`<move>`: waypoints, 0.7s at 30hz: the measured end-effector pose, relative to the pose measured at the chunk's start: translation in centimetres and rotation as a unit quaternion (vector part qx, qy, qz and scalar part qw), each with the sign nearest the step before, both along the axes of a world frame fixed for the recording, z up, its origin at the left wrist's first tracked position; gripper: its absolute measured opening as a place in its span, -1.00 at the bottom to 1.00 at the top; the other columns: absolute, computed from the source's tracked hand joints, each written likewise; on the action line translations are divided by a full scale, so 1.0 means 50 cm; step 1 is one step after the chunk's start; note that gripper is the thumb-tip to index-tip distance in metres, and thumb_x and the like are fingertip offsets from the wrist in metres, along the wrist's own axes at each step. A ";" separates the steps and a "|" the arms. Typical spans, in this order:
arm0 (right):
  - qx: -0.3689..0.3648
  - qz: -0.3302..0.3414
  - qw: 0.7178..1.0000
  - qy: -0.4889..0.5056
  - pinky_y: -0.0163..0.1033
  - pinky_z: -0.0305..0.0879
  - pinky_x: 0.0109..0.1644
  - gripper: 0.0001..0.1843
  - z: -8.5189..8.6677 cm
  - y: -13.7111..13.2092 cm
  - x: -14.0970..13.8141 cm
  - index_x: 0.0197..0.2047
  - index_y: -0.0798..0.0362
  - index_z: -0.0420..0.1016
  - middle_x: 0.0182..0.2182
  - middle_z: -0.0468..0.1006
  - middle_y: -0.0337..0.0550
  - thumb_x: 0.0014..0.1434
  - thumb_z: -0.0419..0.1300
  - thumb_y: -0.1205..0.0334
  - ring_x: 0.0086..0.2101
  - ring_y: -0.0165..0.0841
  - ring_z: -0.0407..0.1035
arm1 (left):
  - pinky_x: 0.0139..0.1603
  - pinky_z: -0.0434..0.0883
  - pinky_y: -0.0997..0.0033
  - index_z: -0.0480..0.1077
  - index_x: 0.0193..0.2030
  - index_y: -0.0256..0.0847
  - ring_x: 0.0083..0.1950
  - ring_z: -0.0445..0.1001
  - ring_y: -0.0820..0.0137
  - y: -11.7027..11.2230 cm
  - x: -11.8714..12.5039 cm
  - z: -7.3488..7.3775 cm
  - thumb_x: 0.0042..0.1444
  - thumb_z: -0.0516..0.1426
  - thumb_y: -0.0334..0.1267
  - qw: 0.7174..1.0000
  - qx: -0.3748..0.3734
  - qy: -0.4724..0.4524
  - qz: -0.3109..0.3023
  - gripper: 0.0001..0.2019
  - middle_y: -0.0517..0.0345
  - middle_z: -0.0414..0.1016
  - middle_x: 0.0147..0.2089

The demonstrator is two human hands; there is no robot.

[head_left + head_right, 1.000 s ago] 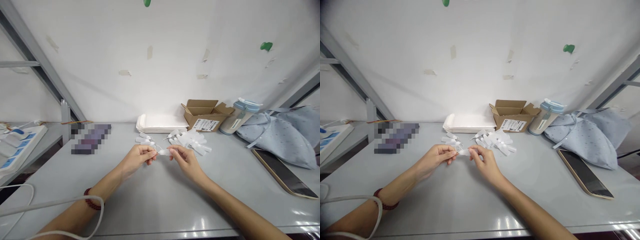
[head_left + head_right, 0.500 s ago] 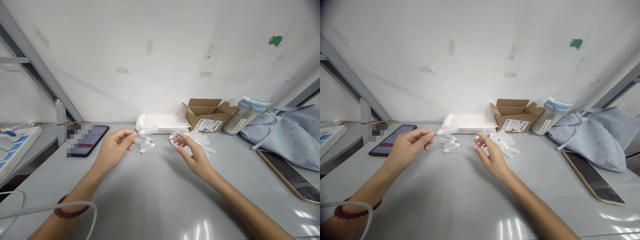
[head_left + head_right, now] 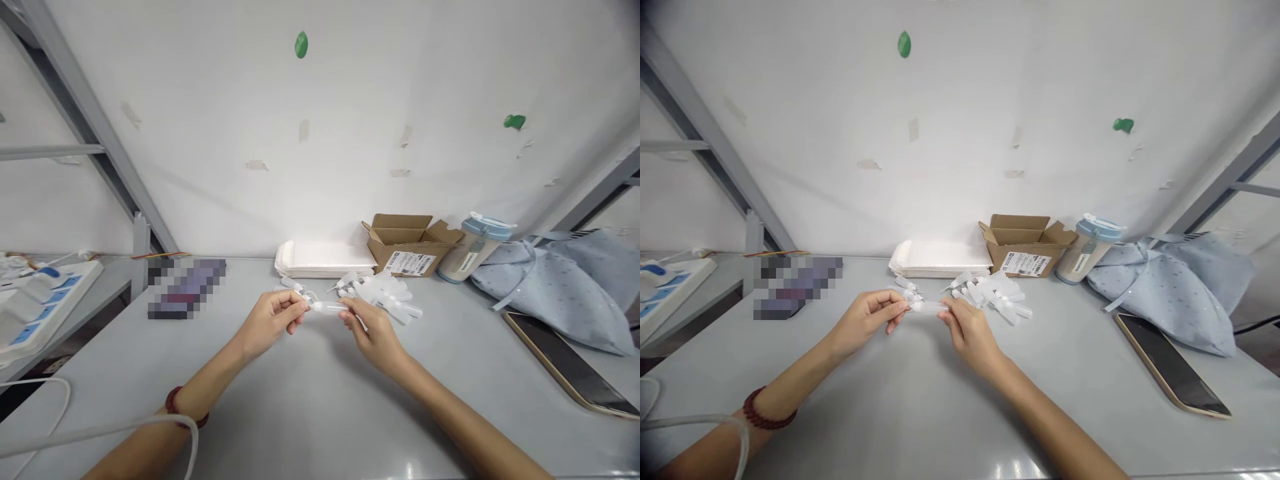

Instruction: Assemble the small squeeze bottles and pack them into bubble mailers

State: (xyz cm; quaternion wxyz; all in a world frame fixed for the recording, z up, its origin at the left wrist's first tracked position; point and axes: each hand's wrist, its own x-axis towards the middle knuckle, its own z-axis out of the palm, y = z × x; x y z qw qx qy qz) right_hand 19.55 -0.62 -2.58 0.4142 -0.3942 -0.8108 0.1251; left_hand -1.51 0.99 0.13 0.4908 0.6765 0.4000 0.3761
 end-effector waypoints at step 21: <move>0.074 -0.098 0.930 -0.346 -0.20 0.14 -0.14 -0.79 0.001 0.139 0.028 -0.16 0.12 0.44 -0.18 0.47 0.00 0.21 0.02 0.43 -0.16 -0.23 0.30 | -0.54 0.18 0.53 0.39 -0.46 -0.29 -0.58 0.22 0.55 0.070 -0.038 -0.039 -0.05 0.13 -0.14 0.975 -0.013 0.005 0.222 -0.78 0.27 0.29 -0.57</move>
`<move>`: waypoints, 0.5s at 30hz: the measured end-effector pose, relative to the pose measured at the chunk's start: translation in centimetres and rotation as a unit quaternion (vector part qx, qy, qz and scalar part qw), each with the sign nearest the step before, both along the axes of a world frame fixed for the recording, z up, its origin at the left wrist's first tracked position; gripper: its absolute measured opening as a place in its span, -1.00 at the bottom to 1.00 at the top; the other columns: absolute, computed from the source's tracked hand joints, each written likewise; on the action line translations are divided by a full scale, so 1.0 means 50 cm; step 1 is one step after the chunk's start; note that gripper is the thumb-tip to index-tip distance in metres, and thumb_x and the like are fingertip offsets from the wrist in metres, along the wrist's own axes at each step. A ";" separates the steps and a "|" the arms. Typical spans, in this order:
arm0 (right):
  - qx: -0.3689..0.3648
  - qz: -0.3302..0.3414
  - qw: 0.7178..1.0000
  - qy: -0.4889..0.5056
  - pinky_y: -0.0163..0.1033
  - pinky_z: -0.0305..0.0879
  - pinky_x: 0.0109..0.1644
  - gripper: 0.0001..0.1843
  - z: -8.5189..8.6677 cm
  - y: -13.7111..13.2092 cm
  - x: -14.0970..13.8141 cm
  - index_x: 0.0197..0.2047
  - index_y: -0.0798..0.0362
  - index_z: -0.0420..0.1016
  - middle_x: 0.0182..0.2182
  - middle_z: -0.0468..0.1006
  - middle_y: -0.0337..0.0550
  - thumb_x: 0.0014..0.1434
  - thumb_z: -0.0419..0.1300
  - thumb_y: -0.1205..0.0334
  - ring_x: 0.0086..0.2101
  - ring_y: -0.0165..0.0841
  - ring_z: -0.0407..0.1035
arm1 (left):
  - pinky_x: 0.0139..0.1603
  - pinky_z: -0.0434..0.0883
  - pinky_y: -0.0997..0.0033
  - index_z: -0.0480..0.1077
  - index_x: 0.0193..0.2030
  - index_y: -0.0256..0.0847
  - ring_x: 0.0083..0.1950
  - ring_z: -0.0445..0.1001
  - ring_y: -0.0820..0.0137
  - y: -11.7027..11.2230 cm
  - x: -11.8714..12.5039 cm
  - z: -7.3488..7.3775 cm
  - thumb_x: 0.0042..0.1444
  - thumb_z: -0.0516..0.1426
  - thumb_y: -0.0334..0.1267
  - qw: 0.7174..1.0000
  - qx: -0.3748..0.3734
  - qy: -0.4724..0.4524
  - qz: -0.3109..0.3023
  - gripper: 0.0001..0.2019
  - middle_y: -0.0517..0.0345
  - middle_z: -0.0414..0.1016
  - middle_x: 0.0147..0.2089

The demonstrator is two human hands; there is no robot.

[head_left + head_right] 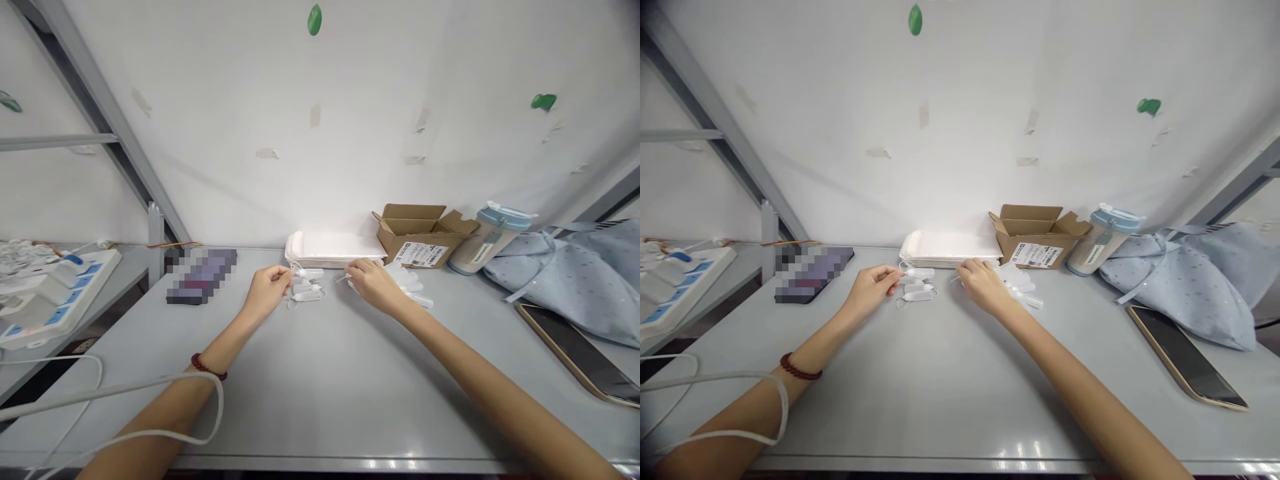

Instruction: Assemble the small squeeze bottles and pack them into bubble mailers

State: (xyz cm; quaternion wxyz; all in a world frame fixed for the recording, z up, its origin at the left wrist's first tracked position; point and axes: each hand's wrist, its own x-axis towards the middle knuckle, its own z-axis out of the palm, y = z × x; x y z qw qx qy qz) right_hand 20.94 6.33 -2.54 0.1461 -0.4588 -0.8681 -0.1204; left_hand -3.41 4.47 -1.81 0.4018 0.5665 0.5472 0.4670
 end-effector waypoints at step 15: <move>-0.017 -0.019 0.997 -0.068 -0.13 -0.03 -0.12 -0.72 -0.029 0.039 -0.027 -0.31 0.17 0.50 -0.27 0.52 0.05 0.13 -0.02 0.57 -0.15 -0.19 0.29 | -0.56 0.21 0.49 0.41 -0.32 -0.29 -0.60 0.28 0.49 0.033 -0.028 -0.035 -0.07 0.11 -0.12 0.992 -0.080 0.093 -0.043 -0.73 0.22 0.38 -0.54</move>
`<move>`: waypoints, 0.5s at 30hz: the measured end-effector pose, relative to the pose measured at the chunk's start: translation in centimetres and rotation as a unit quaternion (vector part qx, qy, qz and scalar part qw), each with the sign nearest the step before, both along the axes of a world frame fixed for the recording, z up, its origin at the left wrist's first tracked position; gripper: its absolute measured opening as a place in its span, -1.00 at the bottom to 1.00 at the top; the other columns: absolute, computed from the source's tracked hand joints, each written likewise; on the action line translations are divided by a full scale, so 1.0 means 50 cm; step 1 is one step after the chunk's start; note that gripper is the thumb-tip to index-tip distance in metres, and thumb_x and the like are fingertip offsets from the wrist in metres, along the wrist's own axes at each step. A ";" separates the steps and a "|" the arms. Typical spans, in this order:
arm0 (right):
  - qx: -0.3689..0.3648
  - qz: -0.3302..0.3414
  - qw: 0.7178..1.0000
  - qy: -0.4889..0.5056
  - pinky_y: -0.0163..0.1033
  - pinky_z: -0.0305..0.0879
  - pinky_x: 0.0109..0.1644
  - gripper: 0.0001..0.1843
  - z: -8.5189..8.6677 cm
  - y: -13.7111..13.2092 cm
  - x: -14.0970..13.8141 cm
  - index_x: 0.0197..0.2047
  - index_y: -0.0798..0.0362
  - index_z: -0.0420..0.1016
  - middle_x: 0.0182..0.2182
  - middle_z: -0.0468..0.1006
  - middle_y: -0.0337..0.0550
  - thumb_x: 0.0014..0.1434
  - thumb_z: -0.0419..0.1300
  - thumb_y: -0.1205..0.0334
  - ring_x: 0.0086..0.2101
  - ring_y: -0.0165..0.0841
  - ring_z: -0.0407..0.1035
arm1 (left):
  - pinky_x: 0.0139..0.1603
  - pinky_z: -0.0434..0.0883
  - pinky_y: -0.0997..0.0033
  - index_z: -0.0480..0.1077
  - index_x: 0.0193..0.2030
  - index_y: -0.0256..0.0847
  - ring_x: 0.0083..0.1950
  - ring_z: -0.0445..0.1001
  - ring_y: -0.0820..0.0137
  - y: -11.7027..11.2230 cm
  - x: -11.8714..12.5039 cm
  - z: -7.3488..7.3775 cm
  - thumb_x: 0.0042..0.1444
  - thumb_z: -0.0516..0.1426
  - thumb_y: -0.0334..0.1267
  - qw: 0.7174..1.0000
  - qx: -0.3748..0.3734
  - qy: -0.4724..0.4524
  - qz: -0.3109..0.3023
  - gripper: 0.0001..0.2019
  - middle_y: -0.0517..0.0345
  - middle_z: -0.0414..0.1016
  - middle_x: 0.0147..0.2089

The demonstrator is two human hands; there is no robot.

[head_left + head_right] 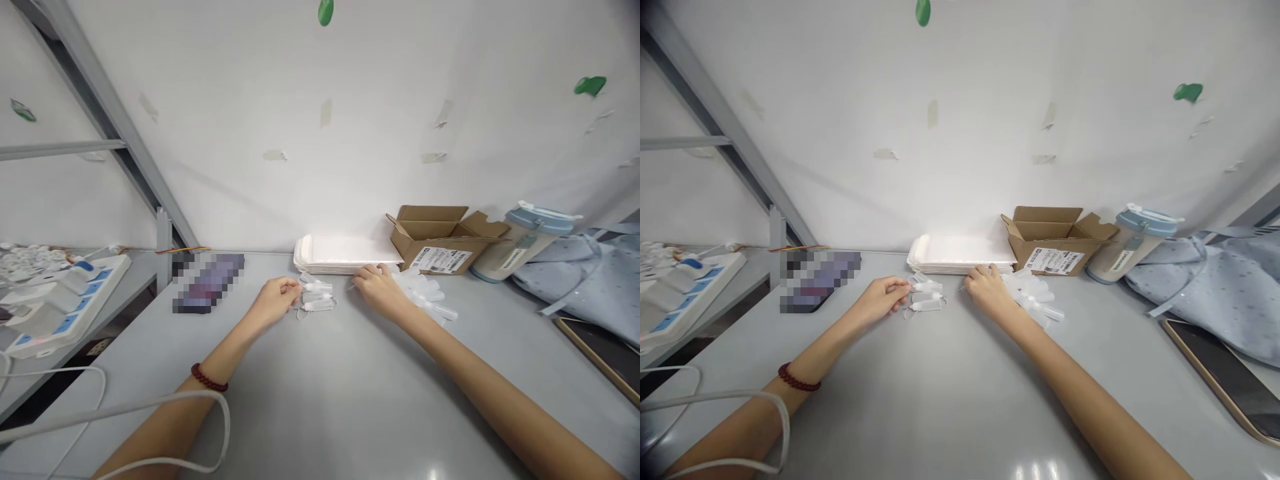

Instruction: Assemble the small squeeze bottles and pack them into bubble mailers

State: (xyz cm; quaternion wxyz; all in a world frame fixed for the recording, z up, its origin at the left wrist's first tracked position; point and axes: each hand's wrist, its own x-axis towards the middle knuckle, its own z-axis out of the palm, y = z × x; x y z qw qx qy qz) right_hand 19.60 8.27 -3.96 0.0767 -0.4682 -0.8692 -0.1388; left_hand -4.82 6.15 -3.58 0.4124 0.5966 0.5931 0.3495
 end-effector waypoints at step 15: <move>-0.183 0.002 0.845 0.503 -0.33 0.17 -0.42 -0.69 0.089 -0.089 -0.027 -0.36 0.07 0.39 -0.46 0.52 -0.18 0.27 -0.09 0.15 -0.49 -0.41 0.29 | -0.47 0.26 0.48 0.35 -0.17 -0.23 -0.51 0.29 0.47 -0.059 0.045 0.040 0.06 0.05 -0.16 0.995 0.088 -0.042 -0.014 -0.75 0.25 0.35 -0.48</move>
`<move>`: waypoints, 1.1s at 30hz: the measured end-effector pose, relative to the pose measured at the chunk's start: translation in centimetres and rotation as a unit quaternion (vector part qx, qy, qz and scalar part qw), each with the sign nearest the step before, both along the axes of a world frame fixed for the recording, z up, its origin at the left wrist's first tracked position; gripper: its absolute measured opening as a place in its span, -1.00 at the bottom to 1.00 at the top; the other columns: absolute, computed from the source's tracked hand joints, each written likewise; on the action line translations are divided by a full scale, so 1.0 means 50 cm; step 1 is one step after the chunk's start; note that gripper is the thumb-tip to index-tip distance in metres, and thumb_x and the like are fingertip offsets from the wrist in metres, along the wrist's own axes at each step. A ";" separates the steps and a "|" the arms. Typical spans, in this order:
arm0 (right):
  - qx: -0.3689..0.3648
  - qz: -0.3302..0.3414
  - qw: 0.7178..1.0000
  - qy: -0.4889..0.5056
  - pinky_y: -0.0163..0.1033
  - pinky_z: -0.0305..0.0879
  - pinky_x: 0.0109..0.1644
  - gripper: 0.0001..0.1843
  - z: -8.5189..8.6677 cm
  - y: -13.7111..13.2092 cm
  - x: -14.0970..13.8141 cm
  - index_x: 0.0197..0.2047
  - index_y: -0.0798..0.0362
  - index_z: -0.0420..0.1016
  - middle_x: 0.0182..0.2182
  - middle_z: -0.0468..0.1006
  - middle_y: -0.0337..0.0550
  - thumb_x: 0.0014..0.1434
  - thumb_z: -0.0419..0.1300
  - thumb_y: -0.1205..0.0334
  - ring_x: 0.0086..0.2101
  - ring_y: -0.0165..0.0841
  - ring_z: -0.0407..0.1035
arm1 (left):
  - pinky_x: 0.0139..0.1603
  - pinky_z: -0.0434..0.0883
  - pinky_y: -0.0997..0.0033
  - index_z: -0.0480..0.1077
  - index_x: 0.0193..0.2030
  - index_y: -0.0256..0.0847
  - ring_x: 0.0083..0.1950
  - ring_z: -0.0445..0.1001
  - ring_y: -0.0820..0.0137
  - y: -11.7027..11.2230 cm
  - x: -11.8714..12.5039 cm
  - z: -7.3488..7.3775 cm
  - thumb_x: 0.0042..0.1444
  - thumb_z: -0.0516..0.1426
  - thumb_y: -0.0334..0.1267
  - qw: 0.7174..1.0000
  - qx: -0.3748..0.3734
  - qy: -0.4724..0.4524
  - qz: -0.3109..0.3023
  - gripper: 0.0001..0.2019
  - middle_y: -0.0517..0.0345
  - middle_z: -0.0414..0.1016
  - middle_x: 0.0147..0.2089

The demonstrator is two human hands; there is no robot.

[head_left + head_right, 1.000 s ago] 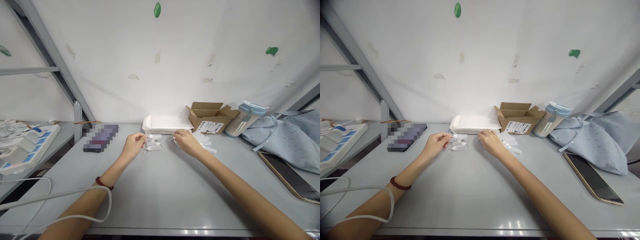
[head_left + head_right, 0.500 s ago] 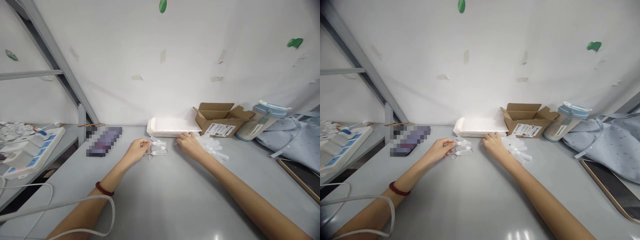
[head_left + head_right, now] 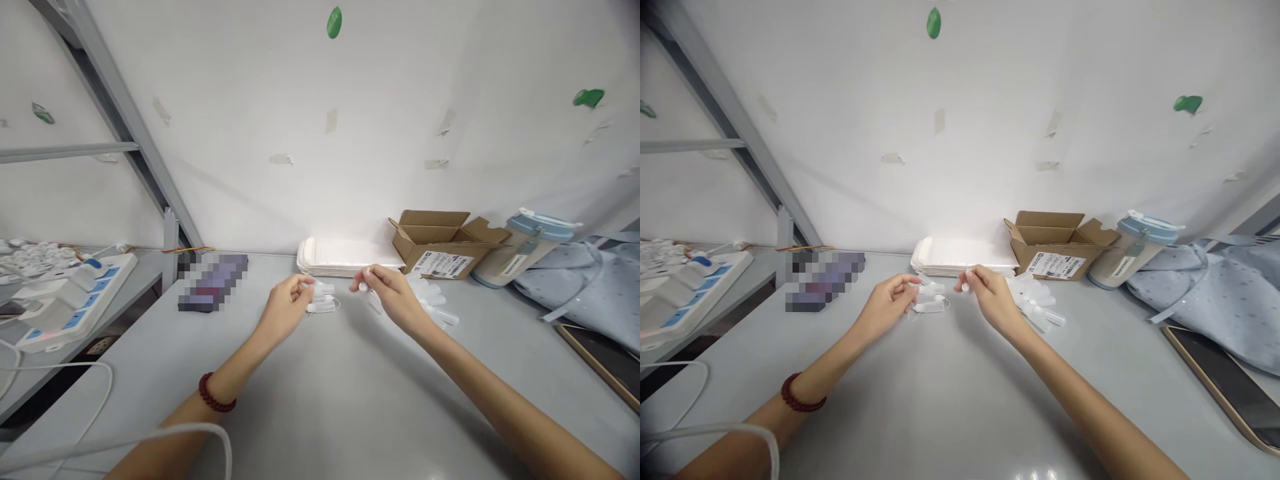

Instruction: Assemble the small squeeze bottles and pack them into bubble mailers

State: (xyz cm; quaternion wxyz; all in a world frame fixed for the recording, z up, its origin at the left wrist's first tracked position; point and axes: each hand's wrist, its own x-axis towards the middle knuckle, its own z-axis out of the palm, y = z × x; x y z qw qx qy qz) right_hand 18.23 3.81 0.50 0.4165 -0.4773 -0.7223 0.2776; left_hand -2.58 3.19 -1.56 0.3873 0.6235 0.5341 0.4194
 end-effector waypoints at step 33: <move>0.088 0.054 0.947 -0.304 -0.30 0.12 -0.43 -0.75 -0.044 -0.097 0.021 -0.20 0.11 0.38 -0.39 0.50 -0.10 0.27 -0.05 0.18 -0.48 -0.37 0.33 | -0.49 0.21 0.52 0.32 -0.54 -0.24 -0.57 0.22 0.51 -0.045 0.042 0.008 0.06 0.09 -0.07 0.980 -0.129 -0.061 -0.140 -0.70 0.29 0.24 -0.64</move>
